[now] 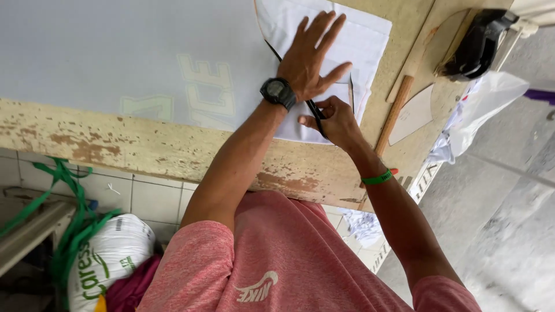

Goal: The person uses a paper pattern to cut a white fabric piece with scissors. They then place the pattern on a purple jersey, trace the outline with a marker and ruler, and cut the jersey to match the pattern shape.

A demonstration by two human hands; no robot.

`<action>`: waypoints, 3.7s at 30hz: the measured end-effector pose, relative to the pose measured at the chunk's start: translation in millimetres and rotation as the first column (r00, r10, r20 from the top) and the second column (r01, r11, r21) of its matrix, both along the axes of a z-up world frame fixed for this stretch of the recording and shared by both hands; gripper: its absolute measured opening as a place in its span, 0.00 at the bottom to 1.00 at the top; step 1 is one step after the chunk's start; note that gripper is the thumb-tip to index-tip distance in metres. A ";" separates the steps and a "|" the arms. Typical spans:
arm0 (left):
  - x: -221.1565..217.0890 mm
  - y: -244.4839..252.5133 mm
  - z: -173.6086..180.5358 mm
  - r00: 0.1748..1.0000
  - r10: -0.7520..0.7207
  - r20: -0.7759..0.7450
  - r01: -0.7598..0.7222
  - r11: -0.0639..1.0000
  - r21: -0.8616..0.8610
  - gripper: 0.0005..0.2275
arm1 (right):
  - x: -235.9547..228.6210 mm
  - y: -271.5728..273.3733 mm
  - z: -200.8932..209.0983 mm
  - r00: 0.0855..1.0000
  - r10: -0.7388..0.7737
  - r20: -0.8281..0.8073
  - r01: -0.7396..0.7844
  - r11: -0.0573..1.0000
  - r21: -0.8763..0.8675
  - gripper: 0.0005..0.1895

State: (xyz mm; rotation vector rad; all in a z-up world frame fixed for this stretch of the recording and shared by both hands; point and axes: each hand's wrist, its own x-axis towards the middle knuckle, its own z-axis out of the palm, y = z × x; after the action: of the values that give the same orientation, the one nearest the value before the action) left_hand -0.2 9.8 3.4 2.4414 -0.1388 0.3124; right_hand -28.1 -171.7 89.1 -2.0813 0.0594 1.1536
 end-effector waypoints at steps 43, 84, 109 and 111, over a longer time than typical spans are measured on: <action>58.0 125.0 -2.2 0.965 -0.260 -0.028 0.225 0.880 -0.418 0.36 | -9.4 144.8 -3.3 0.898 -0.438 0.029 0.436 0.898 0.062 0.31; 109.2 -69.6 -45.5 0.949 -0.295 0.108 0.285 0.953 0.099 0.11 | -372.3 -242.7 12.8 0.291 -0.952 0.090 0.846 0.300 0.441 0.27; -153.6 -148.8 13.3 0.992 0.001 -0.123 -0.014 0.994 -0.105 0.13 | -265.7 -390.7 -19.9 0.714 -0.694 0.085 0.460 0.558 0.691 0.19; -175.3 -95.0 9.7 0.992 0.091 -0.093 -0.085 0.994 0.069 0.13 | -243.1 -364.3 -13.0 0.761 -0.643 0.086 0.407 0.576 0.709 0.16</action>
State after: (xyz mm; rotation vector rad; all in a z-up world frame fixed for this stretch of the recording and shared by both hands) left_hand -175.5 -85.2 13.1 2.5263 0.0003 0.2320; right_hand -271.3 -536.0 76.1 -1.4170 0.0986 0.3291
